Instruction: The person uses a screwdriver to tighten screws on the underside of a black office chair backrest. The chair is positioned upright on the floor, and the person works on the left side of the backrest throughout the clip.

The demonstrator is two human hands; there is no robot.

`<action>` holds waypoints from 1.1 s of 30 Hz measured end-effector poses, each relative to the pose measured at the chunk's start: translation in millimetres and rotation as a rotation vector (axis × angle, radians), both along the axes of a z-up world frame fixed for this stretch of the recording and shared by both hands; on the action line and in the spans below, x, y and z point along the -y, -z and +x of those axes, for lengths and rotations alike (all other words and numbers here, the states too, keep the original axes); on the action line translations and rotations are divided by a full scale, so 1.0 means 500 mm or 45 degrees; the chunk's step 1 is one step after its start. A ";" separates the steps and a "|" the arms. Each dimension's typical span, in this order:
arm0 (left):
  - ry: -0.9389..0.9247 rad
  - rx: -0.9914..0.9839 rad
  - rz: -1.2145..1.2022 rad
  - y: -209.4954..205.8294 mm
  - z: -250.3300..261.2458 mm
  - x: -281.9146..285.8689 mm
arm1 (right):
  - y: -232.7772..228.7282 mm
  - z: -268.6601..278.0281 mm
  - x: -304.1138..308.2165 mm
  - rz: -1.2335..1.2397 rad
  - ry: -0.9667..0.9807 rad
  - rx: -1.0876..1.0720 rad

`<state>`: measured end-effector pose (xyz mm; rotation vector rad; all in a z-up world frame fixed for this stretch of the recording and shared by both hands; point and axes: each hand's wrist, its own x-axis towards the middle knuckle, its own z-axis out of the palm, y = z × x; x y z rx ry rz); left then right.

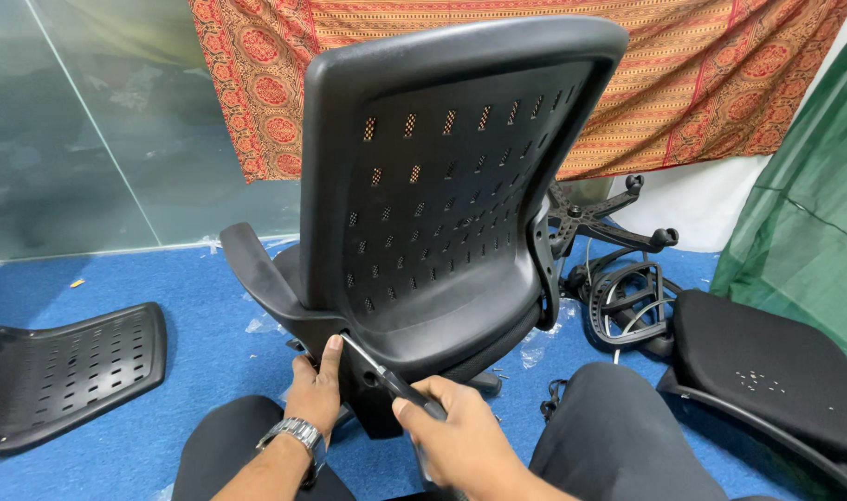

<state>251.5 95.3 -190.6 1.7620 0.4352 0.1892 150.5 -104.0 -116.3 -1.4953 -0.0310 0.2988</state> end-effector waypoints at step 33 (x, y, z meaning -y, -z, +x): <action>-0.018 0.010 -0.169 -0.031 -0.023 0.014 | -0.013 -0.025 -0.021 -1.024 0.240 0.923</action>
